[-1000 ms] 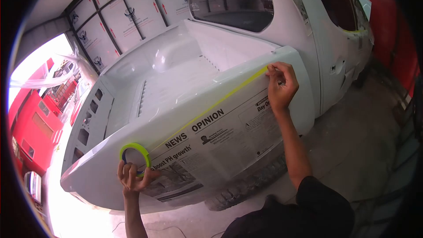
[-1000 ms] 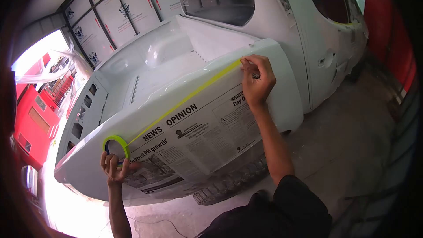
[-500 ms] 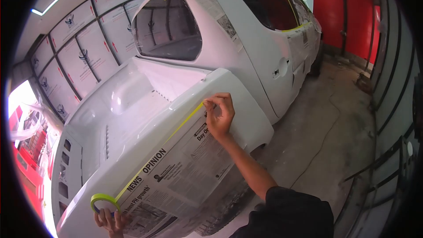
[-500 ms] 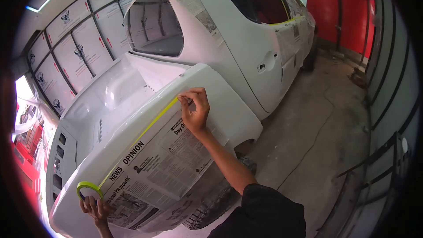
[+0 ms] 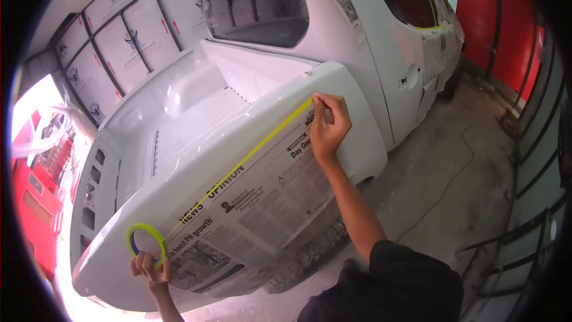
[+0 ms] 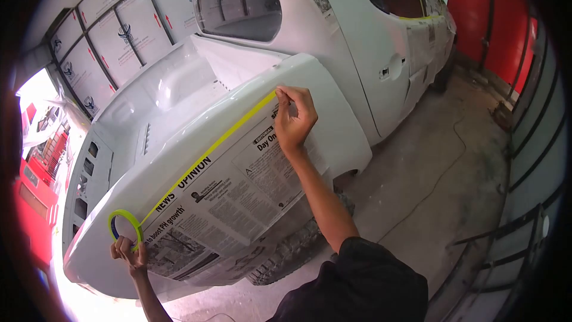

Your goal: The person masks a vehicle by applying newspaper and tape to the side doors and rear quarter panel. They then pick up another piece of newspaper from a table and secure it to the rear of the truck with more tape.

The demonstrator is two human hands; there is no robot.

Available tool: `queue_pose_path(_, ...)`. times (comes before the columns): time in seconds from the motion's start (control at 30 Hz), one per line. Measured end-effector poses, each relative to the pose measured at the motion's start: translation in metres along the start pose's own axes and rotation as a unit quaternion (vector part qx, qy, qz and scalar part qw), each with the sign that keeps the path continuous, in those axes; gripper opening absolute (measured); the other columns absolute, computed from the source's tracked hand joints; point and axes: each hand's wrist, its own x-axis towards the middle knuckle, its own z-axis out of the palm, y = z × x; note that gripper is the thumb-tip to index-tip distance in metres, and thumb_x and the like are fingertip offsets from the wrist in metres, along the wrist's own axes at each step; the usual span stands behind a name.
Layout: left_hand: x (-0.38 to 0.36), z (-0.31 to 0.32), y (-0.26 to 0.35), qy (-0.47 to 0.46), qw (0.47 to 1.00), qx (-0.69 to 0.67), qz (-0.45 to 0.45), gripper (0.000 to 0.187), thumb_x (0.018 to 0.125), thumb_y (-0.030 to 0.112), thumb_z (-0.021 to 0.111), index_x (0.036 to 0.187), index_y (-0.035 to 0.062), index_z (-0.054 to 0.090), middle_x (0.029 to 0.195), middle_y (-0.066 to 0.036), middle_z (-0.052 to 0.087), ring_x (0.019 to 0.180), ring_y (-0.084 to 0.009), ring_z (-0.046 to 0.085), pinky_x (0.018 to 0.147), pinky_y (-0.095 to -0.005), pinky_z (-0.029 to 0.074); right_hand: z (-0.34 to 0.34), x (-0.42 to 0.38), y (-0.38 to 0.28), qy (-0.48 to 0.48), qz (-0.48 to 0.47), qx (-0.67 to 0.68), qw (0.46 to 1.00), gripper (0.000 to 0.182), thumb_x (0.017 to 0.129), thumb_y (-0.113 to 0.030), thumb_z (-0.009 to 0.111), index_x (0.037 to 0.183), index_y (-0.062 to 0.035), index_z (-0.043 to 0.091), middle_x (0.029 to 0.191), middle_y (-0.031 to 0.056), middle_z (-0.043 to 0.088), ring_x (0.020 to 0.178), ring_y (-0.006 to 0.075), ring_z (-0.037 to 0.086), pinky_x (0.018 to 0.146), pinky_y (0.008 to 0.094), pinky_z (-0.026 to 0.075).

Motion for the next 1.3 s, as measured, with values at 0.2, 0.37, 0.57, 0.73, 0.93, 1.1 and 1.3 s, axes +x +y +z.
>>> queue_pose_path(0.2, -0.005, 0.006, -0.001, -0.011, 1.0, 0.005, 0.019, 0.058, 0.09, 0.004, 0.071, 0.138, 0.0283, 0.049, 0.108, -0.011, 0.057, 0.099, -0.0311, 0.06, 0.104, -0.0565, 0.041, 0.003, -0.001, 0.002, 0.006, 0.018, -0.028, 0.999, 0.007, 0.099, -0.004, 0.073, 0.104, -0.0002, 0.076, 0.095, 0.0081, 0.072, 0.084, 0.0193, 0.068, 0.074, 0.0301, 0.056)
queue_pose_path(0.37, 0.008, 0.004, 0.0, -0.006, 0.999, 0.008, 0.039, 0.056, 0.091, 0.005, 0.07, 0.139, 0.0257, 0.05, 0.103, -0.011, 0.057, 0.092, -0.0294, 0.061, 0.106, -0.0582, 0.045, 0.003, 0.002, -0.001, 0.002, 0.012, -0.073, 0.997, 0.006, 0.098, -0.005, 0.074, 0.103, -0.0009, 0.076, 0.096, 0.0077, 0.071, 0.084, 0.02, 0.069, 0.073, 0.0312, 0.056)
queue_pose_path(0.57, 0.003, 0.002, -0.001, -0.018, 0.999, -0.017, 0.032, 0.059, 0.09, 0.004, 0.07, 0.141, 0.0252, 0.049, 0.101, -0.011, 0.055, 0.088, -0.029, 0.061, 0.107, -0.0597, 0.046, 0.003, 0.0, 0.002, 0.003, 0.002, -0.087, 0.996, 0.006, 0.097, -0.003, 0.074, 0.102, -0.0009, 0.075, 0.097, 0.0085, 0.073, 0.086, 0.0215, 0.069, 0.073, 0.032, 0.057)
queue_pose_path(0.73, 0.01, -0.002, -0.002, -0.016, 0.998, -0.044, 0.03, 0.061, 0.088, 0.002, 0.071, 0.14, 0.0217, 0.049, 0.101, -0.013, 0.055, 0.086, -0.0306, 0.061, 0.103, -0.0625, 0.05, 0.005, 0.001, -0.004, 0.001, 0.027, -0.076, 0.997, 0.006, 0.096, -0.002, 0.074, 0.101, -0.0006, 0.075, 0.097, 0.0085, 0.073, 0.086, 0.0228, 0.07, 0.073, 0.0322, 0.057)
queue_pose_path(0.93, 0.009, -0.002, -0.002, -0.004, 0.999, -0.046, 0.027, 0.056, 0.088, 0.0, 0.073, 0.137, 0.0173, 0.053, 0.104, -0.015, 0.057, 0.088, -0.0321, 0.061, 0.102, -0.0632, 0.051, 0.005, 0.005, -0.011, -0.002, 0.038, -0.086, 0.996, 0.005, 0.094, -0.003, 0.077, 0.099, -0.0005, 0.077, 0.094, 0.0077, 0.073, 0.082, 0.0216, 0.068, 0.071, 0.0321, 0.056)
queue_pose_path(1.1, 0.015, -0.006, -0.003, -0.003, 0.999, -0.042, 0.021, 0.055, 0.09, -0.002, 0.073, 0.138, 0.015, 0.053, 0.104, -0.015, 0.058, 0.089, -0.0325, 0.061, 0.104, -0.0623, 0.05, 0.003, 0.009, -0.015, -0.013, 0.034, -0.113, 0.993, 0.005, 0.092, -0.003, 0.078, 0.097, -0.0009, 0.078, 0.088, 0.0059, 0.07, 0.075, 0.0192, 0.065, 0.066, 0.0316, 0.053)
queue_pose_path(1.3, 0.017, -0.008, -0.002, -0.002, 0.999, -0.034, 0.02, 0.056, 0.091, -0.002, 0.072, 0.141, 0.014, 0.053, 0.102, -0.014, 0.059, 0.089, -0.0326, 0.062, 0.105, -0.0607, 0.049, 0.01, 0.008, -0.011, 0.007, 0.027, -0.106, 0.994, 0.005, 0.093, -0.004, 0.078, 0.097, -0.002, 0.078, 0.082, 0.0049, 0.067, 0.07, 0.0185, 0.062, 0.064, 0.0308, 0.05)
